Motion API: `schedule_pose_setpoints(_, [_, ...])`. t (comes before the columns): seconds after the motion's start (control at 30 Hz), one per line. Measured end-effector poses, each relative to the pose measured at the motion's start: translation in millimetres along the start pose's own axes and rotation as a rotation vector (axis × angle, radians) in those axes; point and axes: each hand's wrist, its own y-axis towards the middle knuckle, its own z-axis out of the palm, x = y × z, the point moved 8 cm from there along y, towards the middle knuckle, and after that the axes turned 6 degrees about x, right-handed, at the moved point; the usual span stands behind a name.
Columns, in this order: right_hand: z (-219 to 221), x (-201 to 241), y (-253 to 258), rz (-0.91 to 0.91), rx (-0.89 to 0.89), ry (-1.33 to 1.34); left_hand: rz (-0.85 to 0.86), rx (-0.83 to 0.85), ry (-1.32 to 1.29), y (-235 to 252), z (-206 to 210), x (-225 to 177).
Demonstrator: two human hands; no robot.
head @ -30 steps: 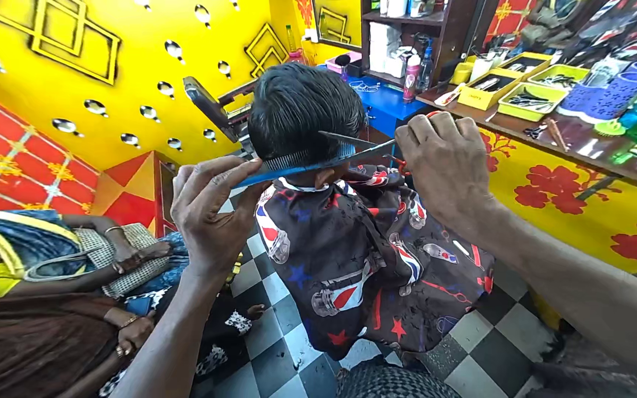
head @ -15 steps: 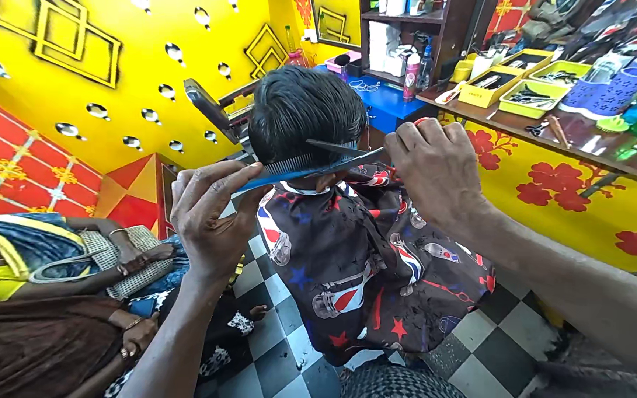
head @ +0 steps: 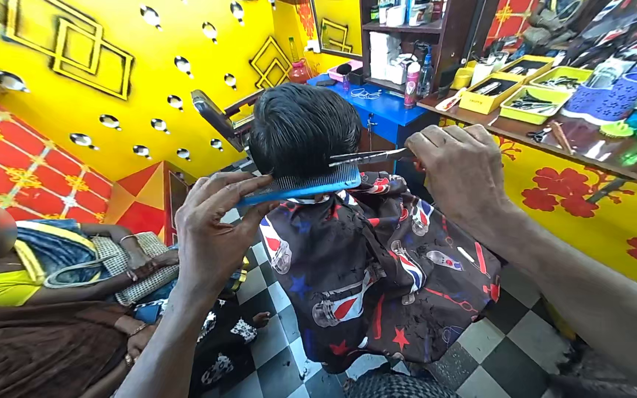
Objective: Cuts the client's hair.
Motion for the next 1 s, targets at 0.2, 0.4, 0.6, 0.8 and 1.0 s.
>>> schedule_pose_setpoints(0.2, [2,14,13,-0.030,0.100,-0.035,0.100,-0.184,0.145,5,-8,-15])
schedule_pose_setpoints(0.4, [-4,33,14,-0.113,0.106,-0.025,0.145,-0.245,0.214,1,-8,-21])
schedule_pose_setpoints(0.6, [-7,31,12,-0.058,0.067,-0.044,0.141,-0.244,0.223,0,-10,-24])
schedule_pose_setpoints(0.8, [-10,27,11,-0.074,-0.017,0.063,0.145,-0.355,0.243,-1,-18,-33])
schedule_pose_setpoints(1.0, [17,-16,3,0.056,-0.061,0.321,-0.066,-0.090,0.243,18,-16,-41])
